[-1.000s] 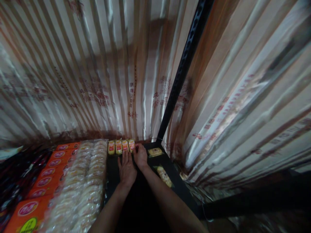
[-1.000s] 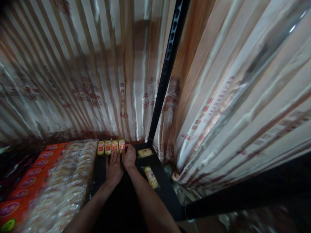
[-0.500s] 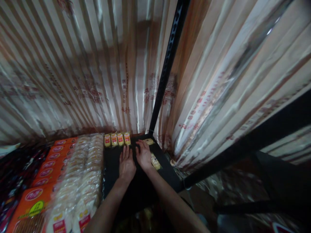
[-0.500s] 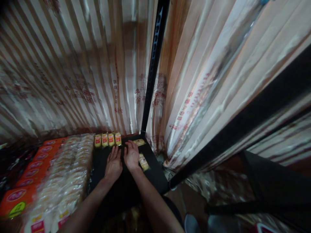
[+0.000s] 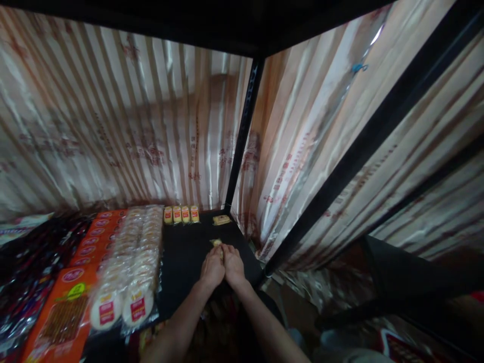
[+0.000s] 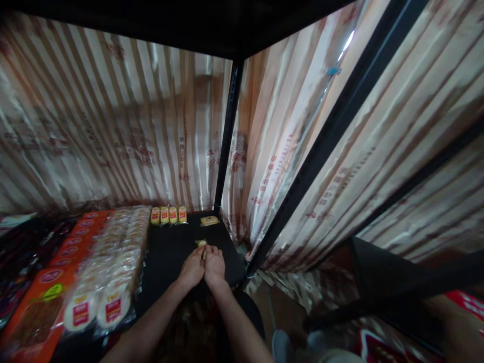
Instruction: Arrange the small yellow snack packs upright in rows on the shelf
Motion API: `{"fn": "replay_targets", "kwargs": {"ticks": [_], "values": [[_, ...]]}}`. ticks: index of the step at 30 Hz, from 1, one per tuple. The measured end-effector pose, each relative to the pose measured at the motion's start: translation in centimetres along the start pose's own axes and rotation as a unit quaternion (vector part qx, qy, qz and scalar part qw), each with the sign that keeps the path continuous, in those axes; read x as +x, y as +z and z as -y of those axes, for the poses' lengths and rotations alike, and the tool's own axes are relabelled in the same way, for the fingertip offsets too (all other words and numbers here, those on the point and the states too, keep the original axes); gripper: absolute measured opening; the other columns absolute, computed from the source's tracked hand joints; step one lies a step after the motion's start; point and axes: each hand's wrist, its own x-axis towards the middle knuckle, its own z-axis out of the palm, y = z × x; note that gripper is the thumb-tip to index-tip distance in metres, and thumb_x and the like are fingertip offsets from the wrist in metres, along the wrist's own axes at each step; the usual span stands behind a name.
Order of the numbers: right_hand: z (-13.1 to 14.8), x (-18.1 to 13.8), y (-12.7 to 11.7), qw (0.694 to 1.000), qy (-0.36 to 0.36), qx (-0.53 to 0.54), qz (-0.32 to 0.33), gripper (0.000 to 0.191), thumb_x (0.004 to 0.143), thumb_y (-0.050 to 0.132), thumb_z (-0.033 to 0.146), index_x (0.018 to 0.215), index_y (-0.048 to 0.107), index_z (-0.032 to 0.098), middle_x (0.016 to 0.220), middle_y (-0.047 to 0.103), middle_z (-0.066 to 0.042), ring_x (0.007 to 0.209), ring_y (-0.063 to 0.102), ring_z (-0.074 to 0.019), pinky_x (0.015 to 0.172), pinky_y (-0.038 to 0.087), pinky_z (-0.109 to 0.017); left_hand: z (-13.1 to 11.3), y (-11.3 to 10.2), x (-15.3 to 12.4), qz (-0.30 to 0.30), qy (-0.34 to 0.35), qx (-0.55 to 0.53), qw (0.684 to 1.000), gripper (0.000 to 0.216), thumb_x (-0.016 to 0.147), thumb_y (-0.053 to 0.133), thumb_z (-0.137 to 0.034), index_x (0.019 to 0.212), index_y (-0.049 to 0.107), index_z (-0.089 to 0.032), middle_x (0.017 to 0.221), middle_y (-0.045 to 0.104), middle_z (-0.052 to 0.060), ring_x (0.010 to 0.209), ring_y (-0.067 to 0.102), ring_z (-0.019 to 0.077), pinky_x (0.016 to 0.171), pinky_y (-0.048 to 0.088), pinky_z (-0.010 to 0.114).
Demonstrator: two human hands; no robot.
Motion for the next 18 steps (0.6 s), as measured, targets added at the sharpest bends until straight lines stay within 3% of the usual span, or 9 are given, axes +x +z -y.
{"fn": "replay_targets", "kwargs": {"ticks": [3, 5, 8, 11, 18], "values": [[0.9, -0.4, 0.4, 0.996, 0.013, 0.087, -0.001, 0.029, 0.076, 0.047, 0.014, 0.102, 0.060, 0.016, 0.094, 0.065, -0.011, 0.089, 0.058, -0.0221, 0.079, 0.041, -0.030, 0.6, -0.8, -0.6, -0.017, -0.037, -0.008, 0.999, 0.046, 0.081, 0.035, -0.012, 0.125, 0.047, -0.010, 0.133, 0.048, 0.010, 0.121, 0.045, 0.0139, 0.102, 0.031, 0.021], [1.3, -0.2, 0.9, 0.976, 0.048, 0.214, 0.001, 0.027, 0.073, 0.051, 0.018, 0.098, 0.059, 0.018, 0.088, 0.066, -0.008, 0.082, 0.060, -0.0207, 0.074, 0.043, -0.029, 1.0, -1.6, -0.8, -0.037, -0.061, -0.014, 0.997, 0.045, 0.081, 0.036, -0.013, 0.124, 0.048, -0.011, 0.134, 0.047, 0.011, 0.118, 0.048, 0.0153, 0.100, 0.035, 0.022], [1.9, 0.6, 1.7, 0.886, 0.112, 0.449, 0.015, 0.021, 0.071, 0.051, 0.023, 0.091, 0.057, 0.019, 0.077, 0.066, -0.003, 0.072, 0.062, -0.0162, 0.066, 0.046, -0.025, 1.5, -2.3, -0.8, -0.069, -0.066, -0.024, 0.995, 0.044, 0.082, 0.035, -0.014, 0.124, 0.048, -0.013, 0.131, 0.049, 0.011, 0.117, 0.049, 0.0149, 0.098, 0.036, 0.023], [2.3, 1.3, 2.4, 0.787, 0.173, 0.591, 0.033, 0.020, 0.068, 0.049, 0.026, 0.085, 0.056, 0.018, 0.073, 0.065, -0.001, 0.064, 0.061, -0.0137, 0.058, 0.046, -0.023, 1.9, -2.3, -0.5, -0.085, -0.054, -0.034, 0.994, 0.046, 0.081, 0.034, -0.011, 0.126, 0.046, -0.014, 0.130, 0.051, 0.009, 0.118, 0.048, 0.0125, 0.100, 0.034, 0.021], [2.1, 2.6, 3.3, 0.681, 0.247, 0.689, 0.030, 0.018, 0.065, 0.052, 0.023, 0.081, 0.058, 0.018, 0.063, 0.062, 0.000, 0.051, 0.055, -0.0106, 0.044, 0.041, -0.019, 2.2, -1.5, 0.7, -0.082, -0.061, -0.041, 0.994, 0.049, 0.079, 0.037, -0.011, 0.127, 0.045, -0.015, 0.136, 0.046, 0.006, 0.121, 0.044, 0.0132, 0.101, 0.033, 0.022]]}}
